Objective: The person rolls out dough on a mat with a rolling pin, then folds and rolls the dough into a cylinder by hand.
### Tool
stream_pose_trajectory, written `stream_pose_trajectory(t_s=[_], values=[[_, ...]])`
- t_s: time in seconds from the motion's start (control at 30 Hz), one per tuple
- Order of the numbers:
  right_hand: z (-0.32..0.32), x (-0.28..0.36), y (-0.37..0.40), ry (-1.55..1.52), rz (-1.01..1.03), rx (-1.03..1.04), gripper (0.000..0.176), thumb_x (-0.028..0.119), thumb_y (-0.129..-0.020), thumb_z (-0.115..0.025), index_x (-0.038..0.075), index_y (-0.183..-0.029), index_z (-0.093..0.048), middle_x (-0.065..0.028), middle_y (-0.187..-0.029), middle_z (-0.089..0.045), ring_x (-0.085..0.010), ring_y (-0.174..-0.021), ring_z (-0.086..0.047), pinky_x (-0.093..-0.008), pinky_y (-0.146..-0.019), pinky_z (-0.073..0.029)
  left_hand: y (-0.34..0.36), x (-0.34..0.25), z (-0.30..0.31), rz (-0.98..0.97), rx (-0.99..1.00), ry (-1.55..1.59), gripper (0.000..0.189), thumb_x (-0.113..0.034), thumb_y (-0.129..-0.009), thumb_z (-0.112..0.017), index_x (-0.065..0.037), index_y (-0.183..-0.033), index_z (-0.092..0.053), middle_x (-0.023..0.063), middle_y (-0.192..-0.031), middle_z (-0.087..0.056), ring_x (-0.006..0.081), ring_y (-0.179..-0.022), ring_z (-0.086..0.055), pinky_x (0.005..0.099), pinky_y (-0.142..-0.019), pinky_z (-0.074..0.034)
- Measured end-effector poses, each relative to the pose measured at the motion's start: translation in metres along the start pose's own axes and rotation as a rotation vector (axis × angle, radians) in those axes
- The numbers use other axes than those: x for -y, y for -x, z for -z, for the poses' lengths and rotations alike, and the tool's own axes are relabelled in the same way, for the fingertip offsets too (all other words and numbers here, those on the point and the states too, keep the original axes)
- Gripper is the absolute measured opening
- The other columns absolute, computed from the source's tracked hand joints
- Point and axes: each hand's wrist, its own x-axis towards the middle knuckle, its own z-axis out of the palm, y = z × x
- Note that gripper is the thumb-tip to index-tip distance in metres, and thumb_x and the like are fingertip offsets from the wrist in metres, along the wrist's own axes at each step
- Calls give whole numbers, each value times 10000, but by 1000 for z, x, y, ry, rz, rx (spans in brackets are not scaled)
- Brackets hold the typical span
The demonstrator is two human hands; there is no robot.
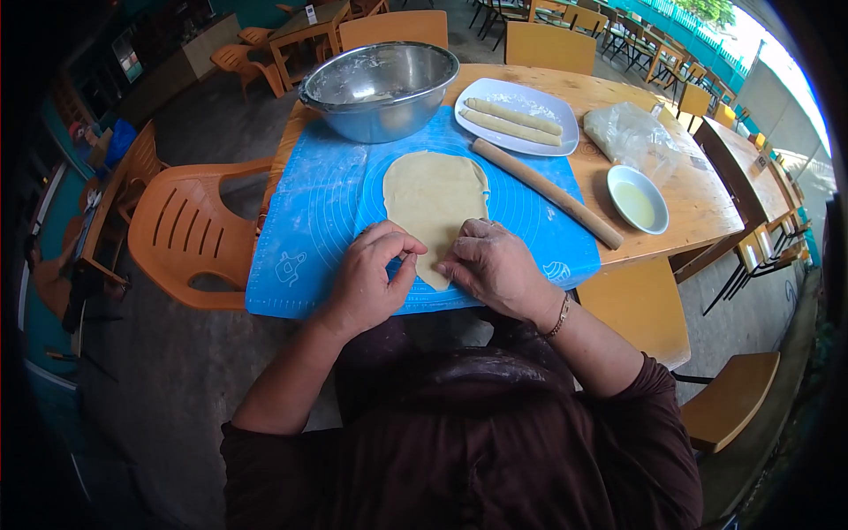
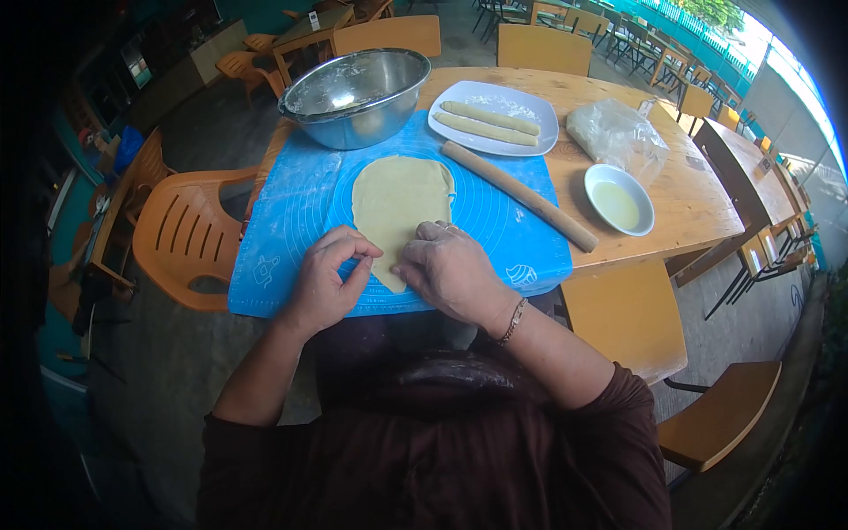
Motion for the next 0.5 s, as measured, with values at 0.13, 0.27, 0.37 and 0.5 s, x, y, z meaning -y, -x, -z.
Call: stream_pose_trajectory(t_s=[0.13,0.27,0.37,0.5], values=[[6,9,1,7,28,-32,186,220,-816,-788,57,-857,-709,-135,-871,-597,-341,-896,-617,-453,-831,-495,2,-3,2,-28,-15,-47,76,20,-862,-677,-4,-933,-677,127,-923,-663,292,-901,-652,374,-803,-527],[8,5,0,6,51,2,179,216,-826,-782,57,-839,-702,-130,-855,-600,-340,-896,-628,-450,-819,-502,5,-6,2,-39,41,-55,113,-15,-832,-718,-16,-940,-682,126,-930,-660,308,-905,-637,396,-820,-509],[9,3,-2,5,47,38,159,212,-834,-773,66,-855,-714,-126,-862,-602,-343,-877,-626,-449,-805,-505,5,-11,3,-70,117,-56,168,-44,-803,-749,-25,-962,-697,120,-934,-656,312,-901,-625,400,-838,-493],[4,-1,-2,21,32,23,144,207,-844,-760,70,-865,-720,-122,-860,-602,-346,-862,-622,-450,-797,-506,4,-13,4,-84,151,-58,226,-77,-765,-788,-31,-977,-723,109,-940,-652,307,-918,-614,393,-860,-476]])
